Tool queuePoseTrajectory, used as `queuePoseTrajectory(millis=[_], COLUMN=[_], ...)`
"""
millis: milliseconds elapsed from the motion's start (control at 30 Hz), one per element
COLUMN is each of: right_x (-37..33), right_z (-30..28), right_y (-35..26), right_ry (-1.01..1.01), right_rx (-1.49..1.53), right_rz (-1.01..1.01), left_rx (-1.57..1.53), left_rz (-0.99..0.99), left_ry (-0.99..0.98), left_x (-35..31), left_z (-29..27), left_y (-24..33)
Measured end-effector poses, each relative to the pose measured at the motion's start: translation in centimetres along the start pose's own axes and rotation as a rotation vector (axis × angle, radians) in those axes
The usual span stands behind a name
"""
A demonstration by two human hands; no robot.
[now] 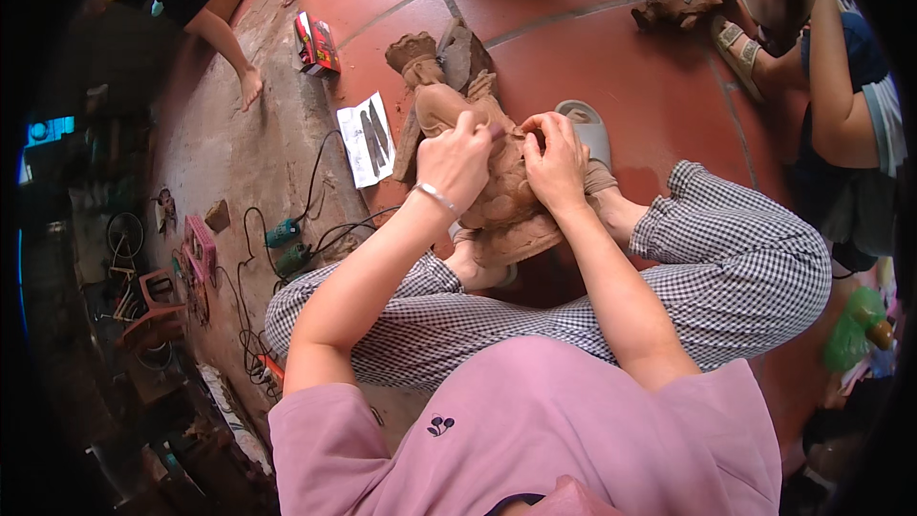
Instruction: The person carves a clay sculpture of a seated figure using a metal tool and sandpaper. They refine the folds of the garment and smooth the surface while seated on the floor in a workshop.
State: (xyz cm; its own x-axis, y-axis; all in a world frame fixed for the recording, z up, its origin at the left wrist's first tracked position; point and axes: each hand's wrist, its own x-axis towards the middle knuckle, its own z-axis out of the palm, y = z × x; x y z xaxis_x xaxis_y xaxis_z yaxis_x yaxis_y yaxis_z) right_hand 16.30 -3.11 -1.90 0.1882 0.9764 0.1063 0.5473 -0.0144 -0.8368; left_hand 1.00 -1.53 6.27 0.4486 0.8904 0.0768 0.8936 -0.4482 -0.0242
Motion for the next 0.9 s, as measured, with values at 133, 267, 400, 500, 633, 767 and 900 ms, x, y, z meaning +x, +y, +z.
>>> queuePoseTrajectory(millis=[133, 267, 400, 500, 633, 767, 900], right_x=[0.6, 0.5, 0.1, 0.2, 1.1, 1.1, 1.4], right_z=[0.2, -0.3, -0.2, -0.1, -0.3, 0.5, -0.2], right_y=[0.4, -0.6, -0.2, 1.5, 2.1, 1.8, 2.0], right_ry=[-0.002, -0.025, -0.095, -0.127, -0.179, -0.204, -0.228], right_rx=[0.085, 0.01, -0.104, -0.078, 0.176, 0.22, 0.216], right_rz=[-0.071, -0.069, -0.145, -0.204, -0.105, -0.089, -0.096], left_rx=[0.059, -0.097, -0.124, -0.04, -0.126, -0.096, -0.13], left_rz=[-0.091, -0.066, -0.114, -0.126, -0.035, -0.048, -0.112], left_ry=[-0.01, -0.049, -0.093, -0.119, -0.253, -0.176, -0.133], left_x=[3.4, 0.6, 2.3, 3.5, 1.7, 2.2, 2.8], left_z=[2.1, -0.2, 1.6, 4.6, 1.0, 2.7, 2.1], left_y=[0.7, -0.2, -0.5, 0.4, -1.4, -1.5, -0.4])
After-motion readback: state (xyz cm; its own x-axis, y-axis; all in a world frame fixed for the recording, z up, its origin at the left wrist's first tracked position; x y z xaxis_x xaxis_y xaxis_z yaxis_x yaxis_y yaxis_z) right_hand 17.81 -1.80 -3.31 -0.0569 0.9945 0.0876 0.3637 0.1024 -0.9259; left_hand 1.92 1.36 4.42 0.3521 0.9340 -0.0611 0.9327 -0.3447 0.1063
